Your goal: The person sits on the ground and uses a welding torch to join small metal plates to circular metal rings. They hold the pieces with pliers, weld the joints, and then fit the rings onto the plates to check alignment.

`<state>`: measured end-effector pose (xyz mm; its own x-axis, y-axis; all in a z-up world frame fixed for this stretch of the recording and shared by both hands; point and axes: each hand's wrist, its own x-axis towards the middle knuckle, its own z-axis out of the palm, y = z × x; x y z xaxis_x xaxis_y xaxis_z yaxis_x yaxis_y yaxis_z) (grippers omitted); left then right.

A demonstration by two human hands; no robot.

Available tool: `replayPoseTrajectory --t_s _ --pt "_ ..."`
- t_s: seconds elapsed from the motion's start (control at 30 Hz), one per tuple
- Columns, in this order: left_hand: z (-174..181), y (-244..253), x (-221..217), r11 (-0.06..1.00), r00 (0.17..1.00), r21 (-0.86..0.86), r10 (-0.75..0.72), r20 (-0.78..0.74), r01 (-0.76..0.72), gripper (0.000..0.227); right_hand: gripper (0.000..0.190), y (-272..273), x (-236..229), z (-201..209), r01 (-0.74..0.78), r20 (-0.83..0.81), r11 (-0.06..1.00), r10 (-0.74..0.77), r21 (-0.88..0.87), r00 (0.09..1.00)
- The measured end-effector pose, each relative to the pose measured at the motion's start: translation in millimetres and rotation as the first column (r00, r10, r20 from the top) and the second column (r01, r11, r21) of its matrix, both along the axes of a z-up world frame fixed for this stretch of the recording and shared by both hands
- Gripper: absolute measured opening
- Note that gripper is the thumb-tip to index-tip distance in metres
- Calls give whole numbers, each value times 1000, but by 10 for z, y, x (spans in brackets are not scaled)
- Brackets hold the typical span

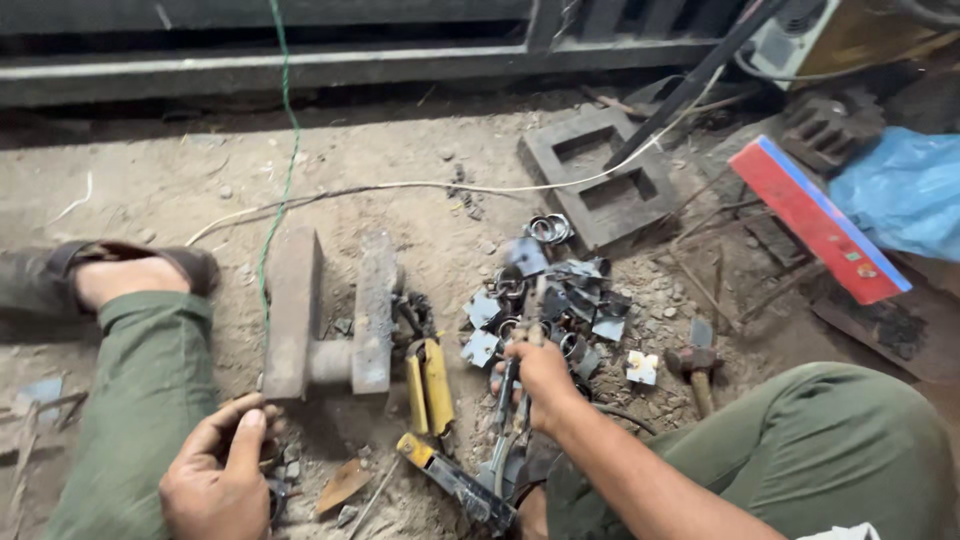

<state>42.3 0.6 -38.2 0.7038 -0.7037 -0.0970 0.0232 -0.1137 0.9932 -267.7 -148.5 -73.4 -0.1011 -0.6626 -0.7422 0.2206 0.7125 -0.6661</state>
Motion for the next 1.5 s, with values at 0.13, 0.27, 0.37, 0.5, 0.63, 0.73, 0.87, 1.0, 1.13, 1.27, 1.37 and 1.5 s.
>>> replayPoseTrajectory --t_s 0.13,0.27,0.37,0.5,0.63,0.73,0.87,1.0,1.13,1.27,1.37,1.5 --pt "-316 2 83 1000 1000 25 14 -25 -14 16 9 -273 -243 -80 106 28 994 -105 -21 994" --pt "-648 -21 142 999 998 -32 30 -57 -32 15 2 -526 -470 -203 213 215 977 -210 9 954" --pt "-834 2 203 999 998 -35 34 -48 -36 15 10 -618 -616 -346 227 242 970 -240 82 940" --pt "-953 -1 273 1000 998 -7 18 -54 -18 17 10 -724 -714 -505 232 221 972 -232 27 947" --pt "-904 -12 257 999 998 33 22 -65 -20 16 9 -794 -752 -394 207 228 973 -180 -102 957" --pt "-783 -37 156 999 999 27 38 5 -38 14 12 -760 -677 -153 132 227 991 -137 36 964" --pt "-484 -56 90 1000 1000 -23 2 13 -1 14 14 -537 -316 -9 79 302 983 -128 168 945" --pt "21 -7 73 994 991 11 -108 80 107 24 10 -199 -78 -115 -149 133 987 140 63 981" --pt "582 -29 260 853 898 458 -382 217 252 33 19 31 74 -293 -425 -148 896 407 -127 902" --pt "729 -129 370 726 772 639 -550 319 253 42 37 100 0 -411 -830 -734 556 584 50 347" --pt "528 -106 380 778 765 611 -482 427 149 35 42 167 -87 -521 -921 -846 389 502 35 180" --pt "212 50 425 659 781 735 -540 312 162 39 44 241 -194 -681 -895 -813 320 578 311 -76"
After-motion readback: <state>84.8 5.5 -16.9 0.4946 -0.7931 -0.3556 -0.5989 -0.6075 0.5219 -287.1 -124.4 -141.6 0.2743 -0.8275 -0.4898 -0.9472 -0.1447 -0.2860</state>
